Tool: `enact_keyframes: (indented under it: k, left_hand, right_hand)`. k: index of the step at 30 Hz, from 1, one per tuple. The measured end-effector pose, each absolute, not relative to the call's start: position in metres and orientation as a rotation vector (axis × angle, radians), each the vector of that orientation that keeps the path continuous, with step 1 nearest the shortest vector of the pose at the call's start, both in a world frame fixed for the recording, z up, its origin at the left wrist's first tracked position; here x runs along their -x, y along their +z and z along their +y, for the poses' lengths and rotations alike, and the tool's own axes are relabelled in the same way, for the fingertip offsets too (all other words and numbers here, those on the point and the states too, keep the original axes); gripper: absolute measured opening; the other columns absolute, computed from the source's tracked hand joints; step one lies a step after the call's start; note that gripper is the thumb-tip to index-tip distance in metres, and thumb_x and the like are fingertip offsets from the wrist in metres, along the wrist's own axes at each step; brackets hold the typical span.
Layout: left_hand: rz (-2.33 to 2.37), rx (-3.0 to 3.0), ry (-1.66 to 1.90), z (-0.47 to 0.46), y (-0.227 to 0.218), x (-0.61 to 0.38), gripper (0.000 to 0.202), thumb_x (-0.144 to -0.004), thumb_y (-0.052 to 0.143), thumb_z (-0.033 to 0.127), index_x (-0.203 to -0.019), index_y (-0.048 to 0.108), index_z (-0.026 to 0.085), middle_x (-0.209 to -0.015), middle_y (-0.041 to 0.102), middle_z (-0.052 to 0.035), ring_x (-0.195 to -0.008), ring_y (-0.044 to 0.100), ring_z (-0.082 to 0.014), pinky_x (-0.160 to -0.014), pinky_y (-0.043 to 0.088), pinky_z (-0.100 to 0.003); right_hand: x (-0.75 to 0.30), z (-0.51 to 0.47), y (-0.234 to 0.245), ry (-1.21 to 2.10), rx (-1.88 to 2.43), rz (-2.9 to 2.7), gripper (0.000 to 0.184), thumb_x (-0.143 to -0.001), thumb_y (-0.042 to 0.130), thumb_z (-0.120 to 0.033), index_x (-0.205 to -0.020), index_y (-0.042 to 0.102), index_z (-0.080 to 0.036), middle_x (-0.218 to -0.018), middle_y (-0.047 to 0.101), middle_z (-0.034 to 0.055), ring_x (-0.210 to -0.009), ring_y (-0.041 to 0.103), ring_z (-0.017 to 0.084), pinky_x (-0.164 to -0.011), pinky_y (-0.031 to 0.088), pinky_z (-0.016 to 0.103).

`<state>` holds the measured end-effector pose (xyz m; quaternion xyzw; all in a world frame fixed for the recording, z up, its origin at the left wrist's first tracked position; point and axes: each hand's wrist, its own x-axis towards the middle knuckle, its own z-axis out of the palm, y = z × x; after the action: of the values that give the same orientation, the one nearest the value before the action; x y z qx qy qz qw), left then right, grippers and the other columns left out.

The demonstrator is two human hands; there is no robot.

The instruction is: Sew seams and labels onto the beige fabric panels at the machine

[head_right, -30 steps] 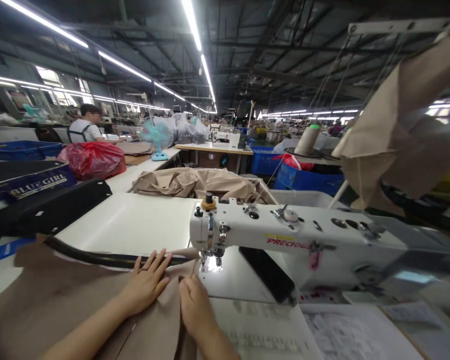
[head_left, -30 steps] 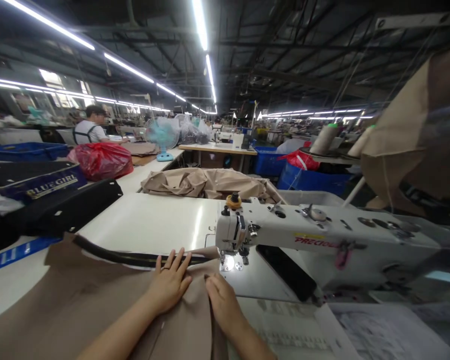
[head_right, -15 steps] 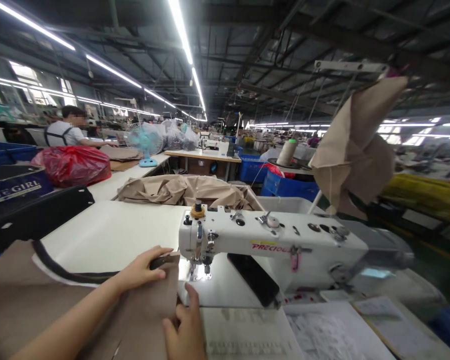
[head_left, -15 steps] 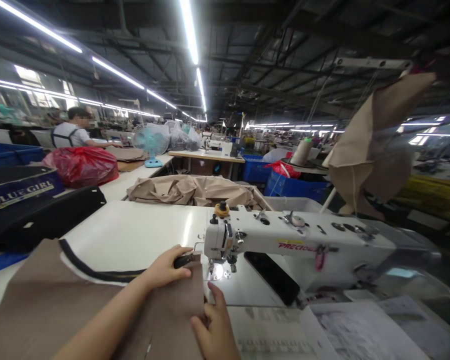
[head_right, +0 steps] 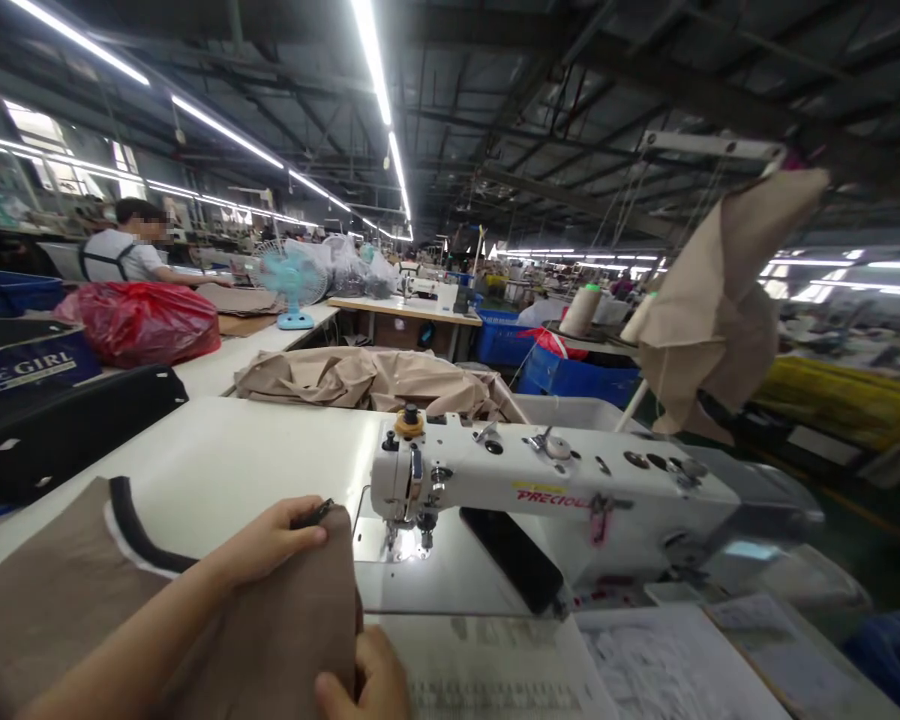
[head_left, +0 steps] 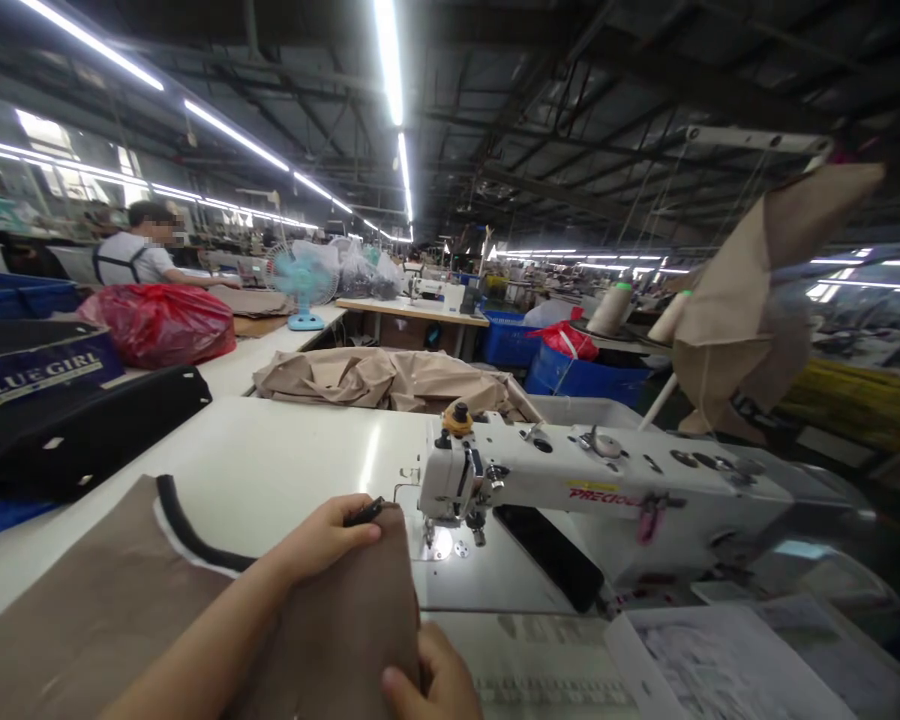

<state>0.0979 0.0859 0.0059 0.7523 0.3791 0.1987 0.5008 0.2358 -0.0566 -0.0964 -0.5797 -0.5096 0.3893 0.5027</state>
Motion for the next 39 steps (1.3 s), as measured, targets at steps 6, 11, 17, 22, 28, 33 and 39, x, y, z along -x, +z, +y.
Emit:
enact_keyframes:
  k: [6, 11, 17, 22, 28, 33, 39]
  left_hand:
    - [0.924, -1.791, 0.517, 0.08, 0.019, -0.099, 0.026, -0.067, 0.056, 0.043, -0.07, 0.05, 0.018, -0.067, 0.052, 0.0036, -0.065, 0.047, -0.015, -0.061, 0.039, -0.025]
    - [0.986, -1.796, 0.514, 0.076, 0.025, -0.1, 0.028, -0.066, 0.055, 0.045, -0.063, 0.047, 0.018, -0.057, 0.042, 0.006, -0.057, 0.039, -0.0119, -0.053, 0.032, -0.023]
    - [1.016, -1.777, 0.532, 0.077, 0.02, -0.104, 0.027, -0.064, 0.056, 0.044, -0.066, 0.048, 0.018, -0.06, 0.044, 0.0055, -0.059, 0.041, -0.013, -0.055, 0.033, -0.023]
    - [1.026, -1.78, 0.536, 0.075, 0.024, -0.107, 0.028, -0.062, 0.057, 0.044, -0.063, 0.046, 0.018, -0.057, 0.042, 0.0061, -0.058, 0.039, -0.0126, -0.055, 0.031, -0.024]
    - [1.058, -1.76, 0.539, 0.071, 0.027, -0.109, 0.031, -0.061, 0.056, 0.048, -0.064, 0.048, 0.018, -0.057, 0.044, 0.0052, -0.057, 0.04, -0.013, -0.053, 0.031, -0.023]
    - [1.074, -1.771, 0.536, 0.07, 0.026, -0.111, 0.034, -0.061, 0.055, 0.051, -0.063, 0.048, 0.018, -0.057, 0.044, 0.0048, -0.056, 0.04, -0.013, -0.053, 0.031, -0.023]
    - [1.1, -1.853, 0.506, 0.071, 0.023, -0.112, 0.033, -0.064, 0.052, 0.051, -0.062, 0.045, 0.019, -0.057, 0.044, 0.0047, -0.055, 0.04, -0.0127, -0.051, 0.031, -0.023]
  right_hand:
    - [-0.248, -0.035, -0.053, 0.944, 1.408, -1.11, 0.024, -0.066, 0.059, -0.038, -0.055, 0.05, -0.018, -0.056, 0.05, -0.0015, -0.058, 0.047, 0.015, -0.055, 0.038, 0.024]
    - [-0.246, -0.034, -0.069, 0.998, 1.365, -1.015, 0.025, -0.065, 0.061, -0.039, -0.059, 0.052, -0.017, -0.054, 0.05, -0.0019, -0.054, 0.046, 0.013, -0.053, 0.036, 0.023]
    - [-0.246, -0.039, -0.067, 0.963, 1.398, -0.99, 0.026, -0.062, 0.063, -0.039, -0.054, 0.049, -0.018, -0.05, 0.047, -0.0033, -0.049, 0.043, 0.012, -0.049, 0.035, 0.023]
    - [-0.246, -0.04, -0.064, 0.95, 1.412, -0.989, 0.024, -0.062, 0.062, -0.037, -0.053, 0.049, -0.018, -0.051, 0.049, -0.0025, -0.05, 0.044, 0.012, -0.05, 0.036, 0.023]
    - [-0.246, -0.041, -0.071, 0.911, 1.418, -0.978, 0.021, -0.063, 0.06, -0.035, -0.054, 0.05, -0.018, -0.05, 0.048, -0.0031, -0.049, 0.043, 0.011, -0.049, 0.035, 0.022]
    - [-0.244, -0.04, -0.075, 0.874, 1.424, -0.948, 0.024, -0.063, 0.061, -0.035, -0.053, 0.045, -0.02, -0.048, 0.043, -0.0054, -0.046, 0.04, 0.01, -0.045, 0.033, 0.021]
    - [-0.245, -0.04, -0.062, 0.979, 1.339, -0.883, 0.021, -0.059, 0.065, -0.031, -0.067, 0.049, -0.02, -0.052, 0.044, -0.0072, -0.047, 0.042, 0.009, -0.045, 0.033, 0.019]
